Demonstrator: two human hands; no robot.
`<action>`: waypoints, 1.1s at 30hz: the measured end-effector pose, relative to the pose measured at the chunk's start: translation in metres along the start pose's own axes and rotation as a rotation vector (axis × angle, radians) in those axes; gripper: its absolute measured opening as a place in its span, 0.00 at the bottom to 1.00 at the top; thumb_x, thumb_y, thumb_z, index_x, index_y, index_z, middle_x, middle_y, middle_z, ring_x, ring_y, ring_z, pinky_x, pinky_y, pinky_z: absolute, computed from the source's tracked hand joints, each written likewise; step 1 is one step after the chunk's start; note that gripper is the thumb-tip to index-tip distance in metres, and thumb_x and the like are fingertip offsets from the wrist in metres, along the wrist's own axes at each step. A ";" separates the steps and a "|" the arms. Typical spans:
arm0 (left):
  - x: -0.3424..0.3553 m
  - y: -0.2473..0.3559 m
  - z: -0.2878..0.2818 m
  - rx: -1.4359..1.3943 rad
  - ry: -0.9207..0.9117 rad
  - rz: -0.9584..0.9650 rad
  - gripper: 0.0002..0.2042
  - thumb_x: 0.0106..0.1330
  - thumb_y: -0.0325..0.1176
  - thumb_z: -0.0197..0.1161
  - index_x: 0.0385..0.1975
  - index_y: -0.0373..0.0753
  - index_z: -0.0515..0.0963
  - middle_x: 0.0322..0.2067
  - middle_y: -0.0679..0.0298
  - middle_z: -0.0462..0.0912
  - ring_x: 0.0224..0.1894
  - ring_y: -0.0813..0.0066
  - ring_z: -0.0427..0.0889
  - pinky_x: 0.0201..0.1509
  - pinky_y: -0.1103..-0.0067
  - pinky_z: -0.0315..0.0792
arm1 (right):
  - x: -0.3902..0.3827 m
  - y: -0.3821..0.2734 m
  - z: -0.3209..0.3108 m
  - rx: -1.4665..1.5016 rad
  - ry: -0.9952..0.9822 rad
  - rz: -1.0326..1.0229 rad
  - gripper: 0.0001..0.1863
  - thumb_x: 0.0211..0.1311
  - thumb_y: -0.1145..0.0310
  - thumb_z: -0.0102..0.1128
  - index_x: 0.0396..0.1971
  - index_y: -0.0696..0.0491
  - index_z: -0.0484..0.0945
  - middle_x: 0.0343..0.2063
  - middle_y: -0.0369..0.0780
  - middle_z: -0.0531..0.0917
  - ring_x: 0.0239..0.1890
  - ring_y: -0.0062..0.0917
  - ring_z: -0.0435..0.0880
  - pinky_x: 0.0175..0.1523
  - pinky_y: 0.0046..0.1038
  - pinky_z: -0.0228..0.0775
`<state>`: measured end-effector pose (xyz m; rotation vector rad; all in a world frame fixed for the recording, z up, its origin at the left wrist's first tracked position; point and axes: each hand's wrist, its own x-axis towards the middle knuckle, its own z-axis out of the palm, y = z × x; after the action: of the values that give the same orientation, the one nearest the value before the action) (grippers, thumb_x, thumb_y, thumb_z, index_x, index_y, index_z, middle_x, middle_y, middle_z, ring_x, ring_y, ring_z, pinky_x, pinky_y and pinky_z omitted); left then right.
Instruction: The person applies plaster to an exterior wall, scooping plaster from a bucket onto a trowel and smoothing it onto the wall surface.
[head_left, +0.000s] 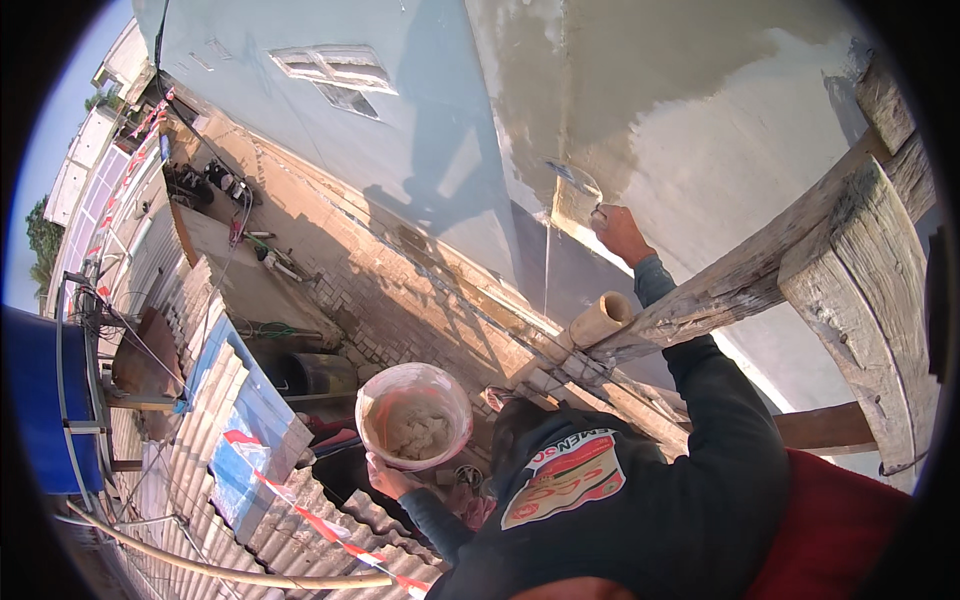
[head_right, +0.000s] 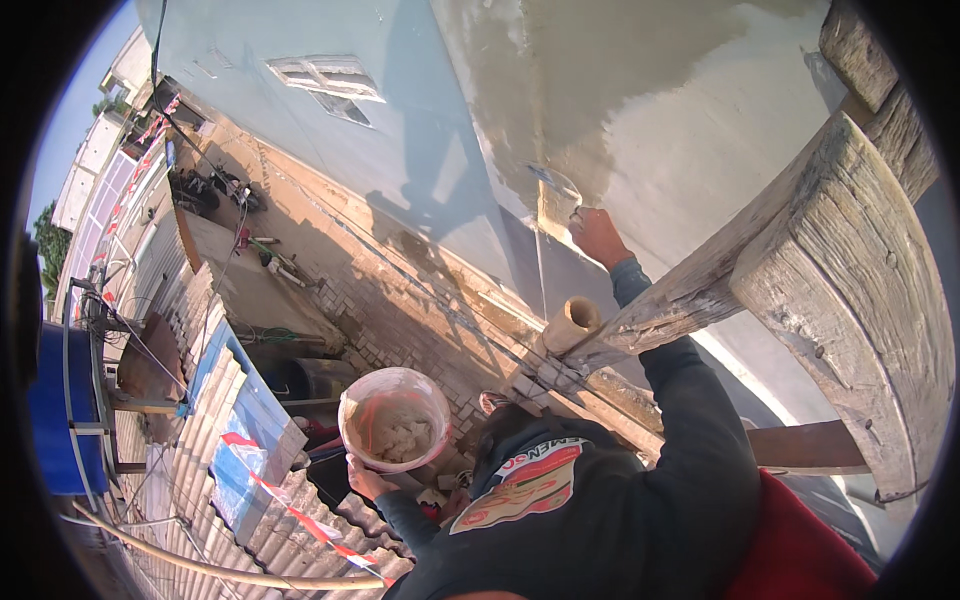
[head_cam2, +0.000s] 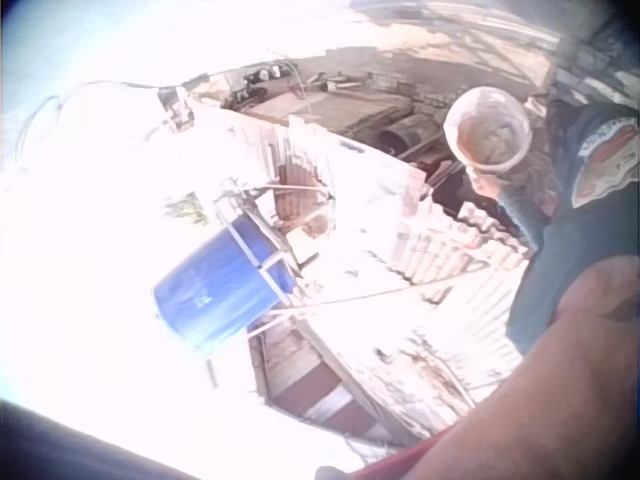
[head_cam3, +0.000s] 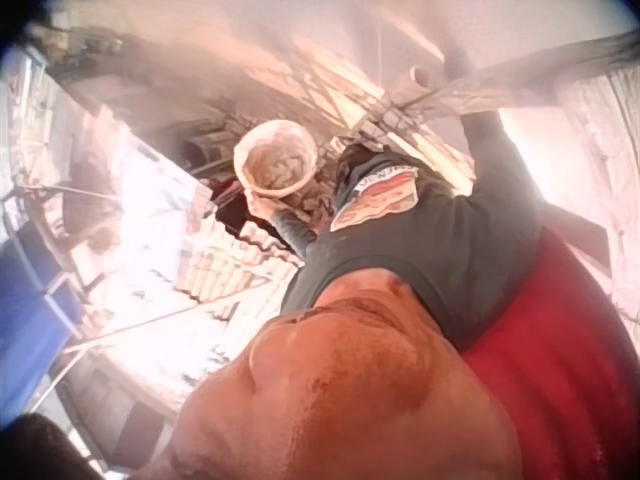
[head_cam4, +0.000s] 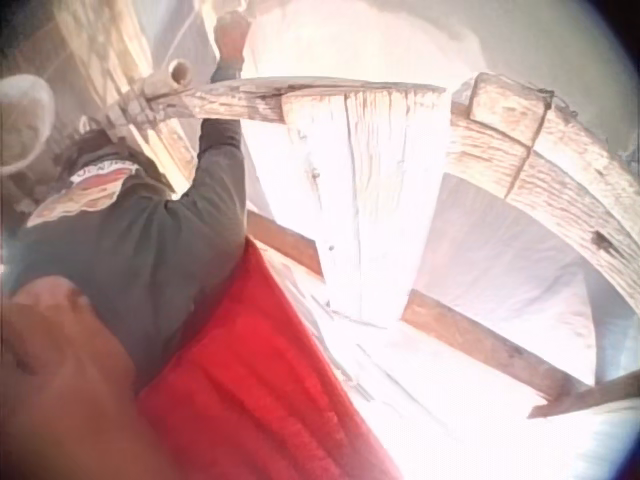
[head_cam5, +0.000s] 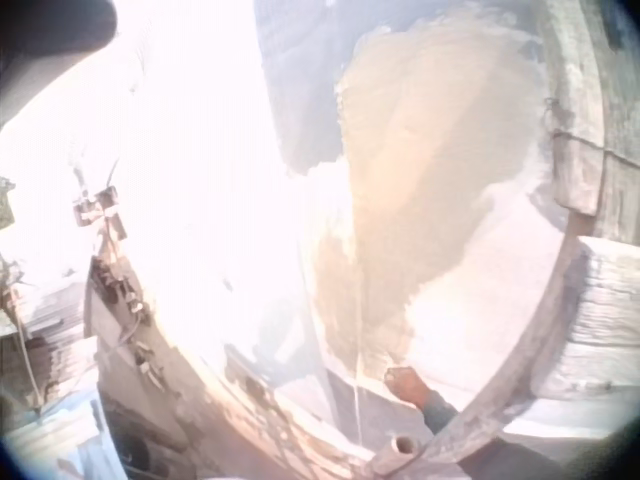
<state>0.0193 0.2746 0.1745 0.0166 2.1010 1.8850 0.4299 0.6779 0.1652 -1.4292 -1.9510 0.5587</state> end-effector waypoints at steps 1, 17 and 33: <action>0.002 -0.001 0.000 -0.001 -0.003 0.009 0.17 0.70 0.37 0.50 0.43 0.27 0.77 0.40 0.56 0.81 0.39 0.71 0.79 0.44 0.74 0.73 | 0.006 -0.019 -0.020 -0.006 -0.011 -0.015 0.13 0.52 0.66 0.57 0.27 0.64 0.75 0.24 0.57 0.76 0.30 0.54 0.76 0.35 0.43 0.67; 0.074 -0.031 0.043 0.296 -0.240 0.148 0.18 0.69 0.37 0.49 0.40 0.26 0.78 0.34 0.57 0.82 0.35 0.69 0.80 0.38 0.74 0.74 | -0.172 -0.098 -0.140 0.530 0.188 0.133 0.15 0.56 0.60 0.61 0.24 0.59 0.74 0.15 0.33 0.71 0.16 0.18 0.70 0.22 0.23 0.63; 0.067 -0.009 0.074 0.015 -0.282 -0.020 0.16 0.69 0.37 0.51 0.41 0.28 0.78 0.38 0.60 0.81 0.38 0.71 0.78 0.41 0.73 0.73 | -0.069 -0.056 -0.029 0.666 -0.084 0.284 0.12 0.72 0.64 0.42 0.40 0.57 0.71 0.29 0.34 0.73 0.35 0.19 0.70 0.42 0.22 0.65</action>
<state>-0.0244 0.3595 0.1445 0.2499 1.9172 1.7401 0.4266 0.5939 0.2057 -1.2480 -1.4119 1.2752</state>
